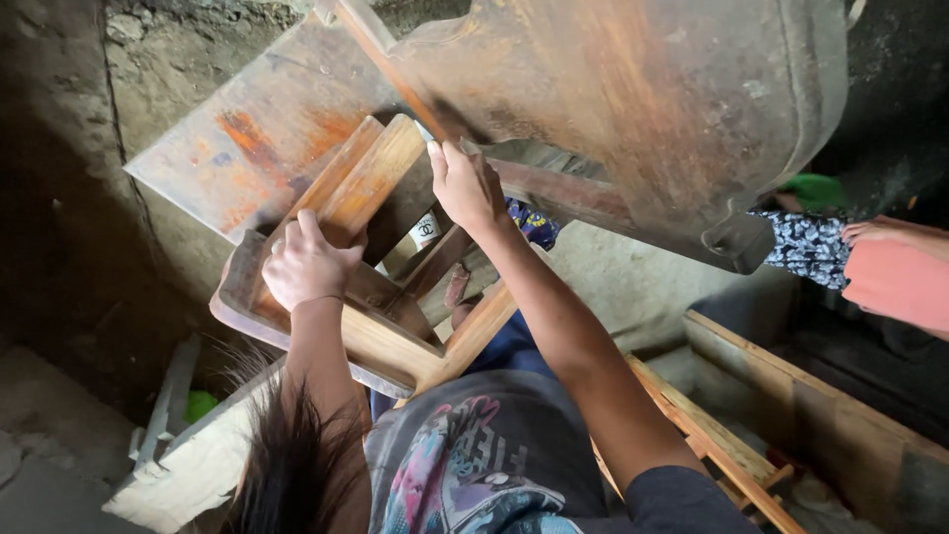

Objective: Scraping the surface of a wooden chair with a metal tool to remove old finish

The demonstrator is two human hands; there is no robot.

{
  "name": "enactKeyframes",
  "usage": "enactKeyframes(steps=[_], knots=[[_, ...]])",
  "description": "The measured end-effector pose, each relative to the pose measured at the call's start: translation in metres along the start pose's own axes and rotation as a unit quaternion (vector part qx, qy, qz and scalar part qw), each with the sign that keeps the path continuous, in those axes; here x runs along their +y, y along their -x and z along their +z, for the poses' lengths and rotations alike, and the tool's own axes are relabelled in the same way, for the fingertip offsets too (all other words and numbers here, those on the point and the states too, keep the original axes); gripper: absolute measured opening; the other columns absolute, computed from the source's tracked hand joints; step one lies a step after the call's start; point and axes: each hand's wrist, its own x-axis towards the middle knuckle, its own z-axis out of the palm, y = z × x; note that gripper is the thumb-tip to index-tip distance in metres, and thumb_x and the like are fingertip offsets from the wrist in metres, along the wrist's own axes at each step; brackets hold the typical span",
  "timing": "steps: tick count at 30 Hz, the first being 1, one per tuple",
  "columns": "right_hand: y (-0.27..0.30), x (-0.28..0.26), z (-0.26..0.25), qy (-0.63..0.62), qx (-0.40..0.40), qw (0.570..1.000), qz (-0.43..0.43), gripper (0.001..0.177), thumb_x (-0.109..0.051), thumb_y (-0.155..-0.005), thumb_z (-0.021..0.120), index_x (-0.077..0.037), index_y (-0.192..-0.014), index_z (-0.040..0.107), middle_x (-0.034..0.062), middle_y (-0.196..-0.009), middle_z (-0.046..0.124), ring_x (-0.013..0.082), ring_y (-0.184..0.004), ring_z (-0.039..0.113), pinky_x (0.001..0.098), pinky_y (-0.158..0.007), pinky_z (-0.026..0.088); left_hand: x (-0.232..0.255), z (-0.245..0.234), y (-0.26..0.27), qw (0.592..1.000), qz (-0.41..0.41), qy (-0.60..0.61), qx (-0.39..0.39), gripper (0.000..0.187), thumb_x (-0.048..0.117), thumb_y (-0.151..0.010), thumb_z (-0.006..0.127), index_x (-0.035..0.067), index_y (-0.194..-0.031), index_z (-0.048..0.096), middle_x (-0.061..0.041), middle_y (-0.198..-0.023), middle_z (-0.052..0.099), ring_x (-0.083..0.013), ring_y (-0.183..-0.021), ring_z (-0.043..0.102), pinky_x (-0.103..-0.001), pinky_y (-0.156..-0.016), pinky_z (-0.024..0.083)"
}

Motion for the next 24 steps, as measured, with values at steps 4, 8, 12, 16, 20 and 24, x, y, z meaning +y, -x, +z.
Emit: enactKeyframes(steps=[4,8,12,16,20,24], knots=[[0.021,-0.009,0.016,-0.028,0.022,0.997,-0.067,0.036,-0.038,-0.087,0.035,-0.009,-0.074,0.052,0.0196,-0.059,0.058,0.0375,-0.068,0.061,0.047,-0.058,0.048,0.002,-0.001,0.0,1.0,-0.01,-0.005,-0.022,0.046,0.04,-0.043,0.055,0.016,-0.081,0.045,-0.002,-0.066,0.051,-0.0297,-0.059,0.055,-0.042,-0.053,0.047],[0.021,-0.008,0.004,-0.018,0.045,0.995,-0.085,0.032,-0.034,-0.087,0.038,-0.008,-0.075,0.054,0.0226,-0.058,0.057,0.0386,-0.064,0.06,0.0475,-0.055,0.048,-0.001,0.0,-0.001,0.999,-0.006,-0.003,-0.035,0.049,0.041,-0.042,0.057,0.017,-0.083,0.045,-0.002,-0.068,0.052,-0.0296,-0.06,0.055,-0.042,-0.056,0.047],[0.015,-0.005,-0.009,0.005,0.02,0.999,-0.047,0.036,-0.041,-0.088,0.031,-0.013,-0.087,0.055,0.0209,-0.06,0.057,0.038,-0.065,0.061,0.048,-0.058,0.049,0.002,-0.006,-0.002,0.998,-0.011,-0.003,-0.059,0.05,0.042,-0.044,0.057,0.017,-0.085,0.045,-0.001,-0.07,0.053,-0.0294,-0.061,0.055,-0.041,-0.056,0.048],[0.011,-0.005,-0.013,0.01,0.019,0.999,-0.045,0.036,-0.039,-0.088,0.032,-0.011,-0.081,0.053,0.0226,-0.065,0.058,0.0392,-0.067,0.06,0.0481,-0.06,0.049,0.0,-0.001,0.0,0.998,-0.017,0.001,-0.053,0.05,0.041,-0.044,0.057,0.017,-0.086,0.045,-0.002,-0.071,0.053,-0.0298,-0.062,0.055,-0.041,-0.057,0.048],[0.006,-0.005,-0.012,0.002,0.02,0.999,-0.04,0.036,-0.039,-0.087,0.031,-0.012,-0.081,0.054,0.0186,-0.066,0.059,0.0384,-0.069,0.06,0.0487,-0.061,0.048,0.001,-0.001,0.0,0.999,-0.009,-0.012,-0.039,0.049,0.041,-0.043,0.056,0.017,-0.085,0.046,-0.001,-0.069,0.053,-0.0285,-0.061,0.055,-0.039,-0.055,0.048],[0.03,-0.041,-0.018,-0.014,0.015,0.999,-0.048,0.027,-0.029,-0.083,0.036,-0.01,-0.078,0.055,0.0181,-0.062,0.059,0.038,-0.069,0.061,0.0509,-0.059,0.048,0.002,-0.007,-0.002,1.0,0.0,-0.007,-0.003,0.046,0.041,-0.043,0.056,0.018,-0.081,0.045,-0.001,-0.065,0.052,-0.028,-0.056,0.054,-0.04,-0.052,0.048]])
